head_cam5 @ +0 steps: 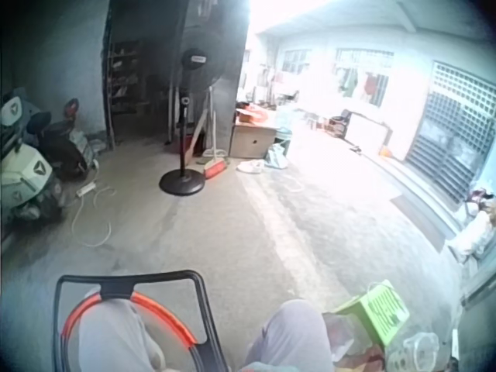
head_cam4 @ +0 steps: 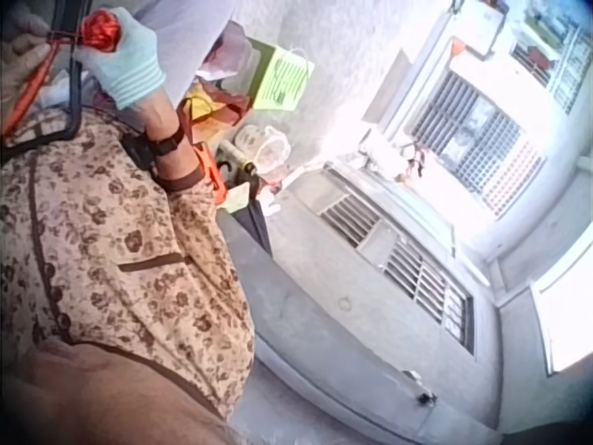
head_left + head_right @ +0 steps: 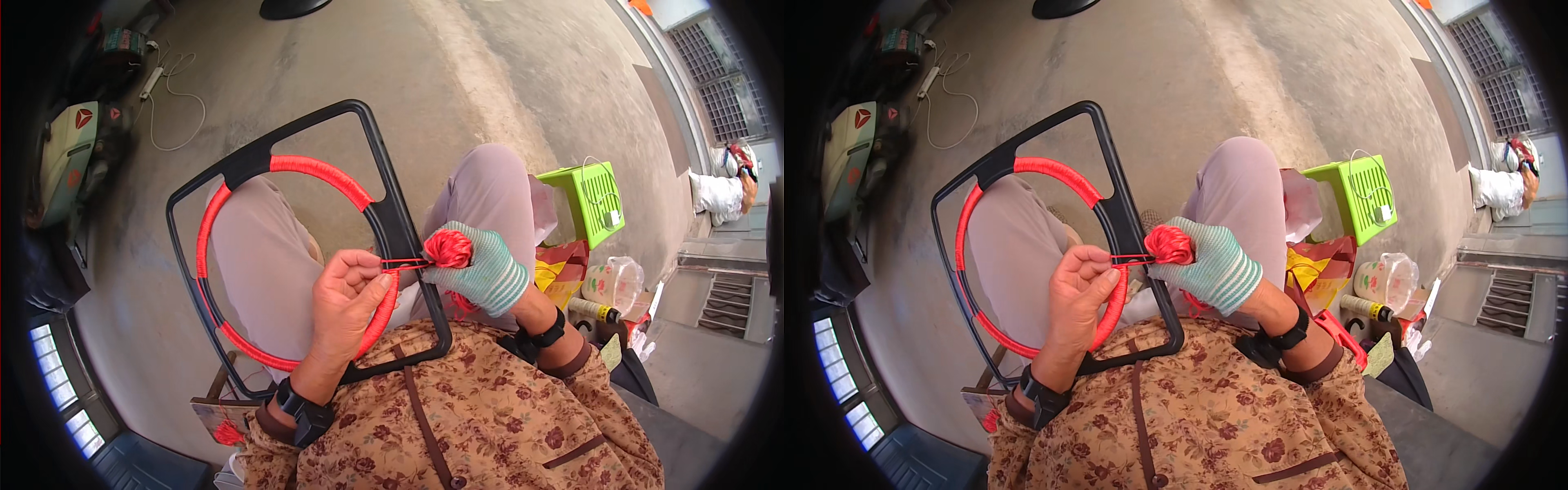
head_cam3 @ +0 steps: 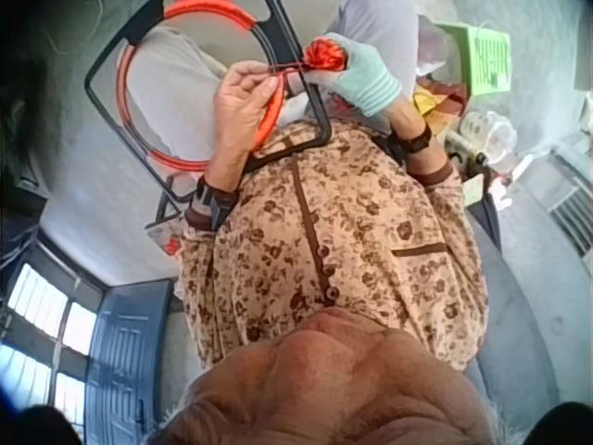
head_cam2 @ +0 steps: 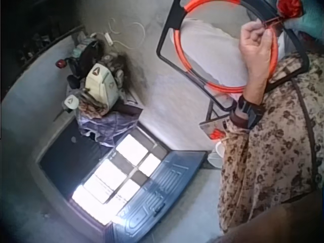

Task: Wrapping red cord or twine around a square black frame.

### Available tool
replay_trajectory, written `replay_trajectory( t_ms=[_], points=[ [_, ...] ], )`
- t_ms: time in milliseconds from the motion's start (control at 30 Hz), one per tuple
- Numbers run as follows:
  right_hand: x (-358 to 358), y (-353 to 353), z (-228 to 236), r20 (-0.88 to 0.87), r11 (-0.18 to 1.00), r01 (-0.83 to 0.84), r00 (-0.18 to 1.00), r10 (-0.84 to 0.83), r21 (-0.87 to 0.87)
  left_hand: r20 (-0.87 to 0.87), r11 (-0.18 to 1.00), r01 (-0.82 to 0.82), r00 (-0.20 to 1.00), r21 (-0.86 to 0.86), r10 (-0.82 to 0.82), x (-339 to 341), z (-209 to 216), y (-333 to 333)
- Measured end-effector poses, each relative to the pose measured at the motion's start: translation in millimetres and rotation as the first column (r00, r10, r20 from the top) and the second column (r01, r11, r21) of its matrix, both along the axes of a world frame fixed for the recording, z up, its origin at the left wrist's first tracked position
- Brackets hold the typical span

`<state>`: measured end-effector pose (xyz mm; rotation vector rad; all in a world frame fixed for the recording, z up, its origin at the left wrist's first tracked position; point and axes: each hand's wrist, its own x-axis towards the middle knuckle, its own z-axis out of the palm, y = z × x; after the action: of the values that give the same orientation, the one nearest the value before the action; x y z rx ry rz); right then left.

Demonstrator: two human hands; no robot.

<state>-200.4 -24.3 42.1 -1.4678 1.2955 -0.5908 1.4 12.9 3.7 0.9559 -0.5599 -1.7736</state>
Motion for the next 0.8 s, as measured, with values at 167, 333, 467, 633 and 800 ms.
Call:
replay_trajectory(
  t_ms=[167, 333, 467, 633, 800],
  points=[
    [0, 0, -6, -0.005, 1.0, -0.001, 1.0, 0.001, 0.006, 0.045, 0.999, 0.035, 0.998, -0.024, -0.033, 1, 1, -1],
    [3, -2, -2, -0.026, 0.996, -0.027, 0.999, 0.03, 0.083, 0.084, 0.997, 0.071, 0.994, -0.018, -0.069, 3, -2, -2],
    [3, -4, -4, -0.072, 0.997, -0.075, 0.994, 0.076, 0.019, 0.106, 0.997, 0.075, 0.992, -0.014, -0.073, 4, -6, -2],
    [0, -4, -7, -0.026, 0.995, -0.097, 0.995, 0.098, 0.014, 0.136, 0.991, 0.126, 0.983, -0.032, -0.121, 5, -7, -2],
    [5, -6, -5, -0.079, 0.995, -0.088, 0.993, 0.091, 0.04, 0.018, 0.982, 0.075, 0.997, 0.173, -0.08, 3, -12, -5]
  ],
)
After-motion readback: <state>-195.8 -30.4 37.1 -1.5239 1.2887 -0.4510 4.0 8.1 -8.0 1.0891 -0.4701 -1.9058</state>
